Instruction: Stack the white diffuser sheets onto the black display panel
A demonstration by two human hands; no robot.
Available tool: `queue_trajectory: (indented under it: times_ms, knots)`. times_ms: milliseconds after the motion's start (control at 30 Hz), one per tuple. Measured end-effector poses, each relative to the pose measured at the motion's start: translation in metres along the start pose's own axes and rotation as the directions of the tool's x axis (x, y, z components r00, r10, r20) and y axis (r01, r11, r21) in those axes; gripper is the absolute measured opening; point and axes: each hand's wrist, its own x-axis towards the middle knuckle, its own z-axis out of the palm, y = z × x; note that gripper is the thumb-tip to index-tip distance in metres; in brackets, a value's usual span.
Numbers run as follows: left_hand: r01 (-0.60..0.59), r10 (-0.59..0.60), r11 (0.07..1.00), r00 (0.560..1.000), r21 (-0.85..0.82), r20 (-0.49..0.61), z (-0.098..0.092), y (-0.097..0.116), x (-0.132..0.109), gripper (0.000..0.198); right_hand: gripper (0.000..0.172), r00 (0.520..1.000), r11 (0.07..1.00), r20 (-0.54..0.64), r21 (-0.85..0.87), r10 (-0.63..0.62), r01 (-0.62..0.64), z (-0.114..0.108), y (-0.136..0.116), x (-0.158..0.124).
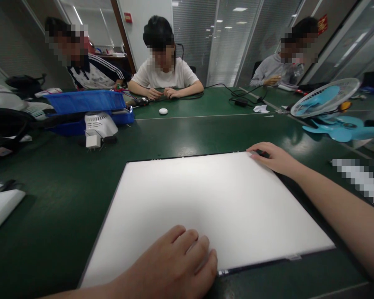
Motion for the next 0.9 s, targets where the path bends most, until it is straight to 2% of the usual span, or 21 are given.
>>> queue_trajectory:
  times_ms: [167,400,733,900]
  knots:
    - [0.002,-0.002,1.0,1.0,-0.013,0.012,-0.0016,-0.0025,0.0003,0.024,0.045,0.999,0.999,0.004,-0.03,0.035,-0.035,-0.0049,0.0014,-0.0018]
    - [0.02,-0.02,1.0,0.999,-0.005,-0.035,0.0003,-0.0025,-0.0013,0.027,0.044,0.997,0.997,0.016,-0.003,0.078,-0.078,-0.0082,0.0084,-0.0036]
    - [0.01,-0.01,1.0,1.0,-0.002,0.012,-0.0015,-0.0024,-0.002,0.022,0.039,0.996,0.996,0.024,-0.016,0.088,-0.088,-0.0091,0.0075,-0.0041]
    - [0.01,-0.008,0.999,0.999,-0.033,0.054,-0.001,-0.0017,-0.002,0.018,0.04,0.999,0.999,0.03,-0.014,0.043,-0.043,-0.0094,0.0026,-0.0032]
